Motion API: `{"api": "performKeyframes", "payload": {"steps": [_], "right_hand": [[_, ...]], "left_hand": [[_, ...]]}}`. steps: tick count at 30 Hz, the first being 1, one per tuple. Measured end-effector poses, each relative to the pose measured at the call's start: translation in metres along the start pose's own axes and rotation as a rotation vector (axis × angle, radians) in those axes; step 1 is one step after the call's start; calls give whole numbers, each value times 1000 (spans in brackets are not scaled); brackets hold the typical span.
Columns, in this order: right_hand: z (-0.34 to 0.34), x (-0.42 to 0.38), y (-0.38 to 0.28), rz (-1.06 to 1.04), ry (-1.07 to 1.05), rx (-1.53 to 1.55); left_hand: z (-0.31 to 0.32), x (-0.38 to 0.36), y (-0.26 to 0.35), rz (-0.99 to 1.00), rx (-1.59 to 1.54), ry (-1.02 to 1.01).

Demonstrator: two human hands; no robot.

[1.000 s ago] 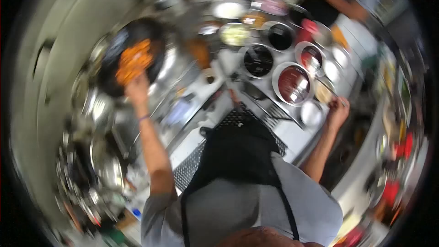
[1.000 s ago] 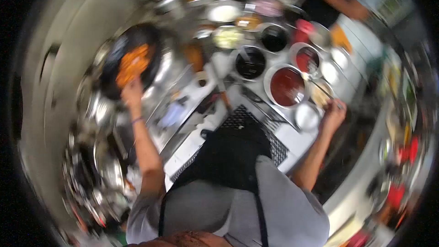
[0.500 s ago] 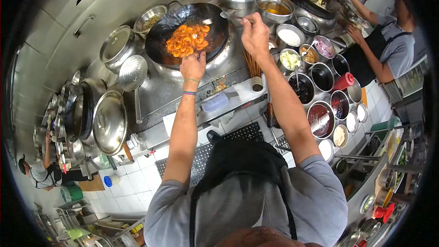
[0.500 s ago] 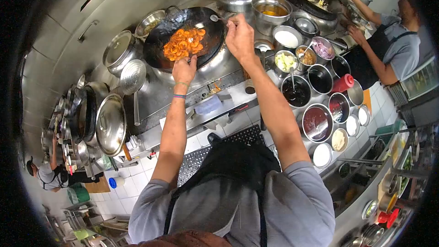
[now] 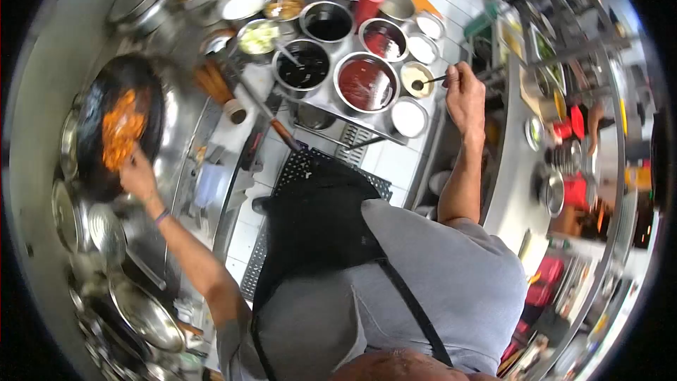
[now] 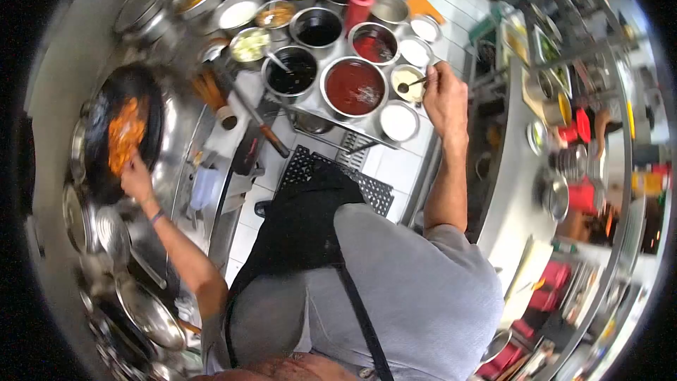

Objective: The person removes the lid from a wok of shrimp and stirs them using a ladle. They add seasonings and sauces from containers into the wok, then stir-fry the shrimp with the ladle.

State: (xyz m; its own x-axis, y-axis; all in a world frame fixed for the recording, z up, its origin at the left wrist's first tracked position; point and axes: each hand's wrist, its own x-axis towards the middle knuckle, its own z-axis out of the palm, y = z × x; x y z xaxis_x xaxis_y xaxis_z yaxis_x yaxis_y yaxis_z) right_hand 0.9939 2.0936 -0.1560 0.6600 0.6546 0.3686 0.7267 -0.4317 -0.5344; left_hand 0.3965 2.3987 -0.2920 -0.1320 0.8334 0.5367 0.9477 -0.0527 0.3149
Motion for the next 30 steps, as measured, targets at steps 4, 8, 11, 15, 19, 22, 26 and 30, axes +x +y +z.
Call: {"api": "performKeyframes", "payload": {"steps": [4,8,11,15,19,22,26,30], "right_hand": [[20,-33,51,87,-171,-183],[88,-56,132,198,-396,-144],[80,-52,156,162,-491,85],[42,-27,88,246,-475,-132],[48,12,111,-17,-414,-237],[38,29,43,41,-363,-103],[72,33,-47,-219,-397,27],[144,-6,-120,-459,-626,79]], "left_hand": [[-3,1,-1,-82,63,-56],[-15,-4,7,-55,-76,2],[-73,-12,49,-161,-103,-173],[-120,-17,88,-169,-159,-81],[-149,-4,88,-256,-234,-173],[-184,-3,114,-233,-253,-159],[-136,14,82,-182,-158,-123],[-54,-14,35,-102,-163,-83]]}}
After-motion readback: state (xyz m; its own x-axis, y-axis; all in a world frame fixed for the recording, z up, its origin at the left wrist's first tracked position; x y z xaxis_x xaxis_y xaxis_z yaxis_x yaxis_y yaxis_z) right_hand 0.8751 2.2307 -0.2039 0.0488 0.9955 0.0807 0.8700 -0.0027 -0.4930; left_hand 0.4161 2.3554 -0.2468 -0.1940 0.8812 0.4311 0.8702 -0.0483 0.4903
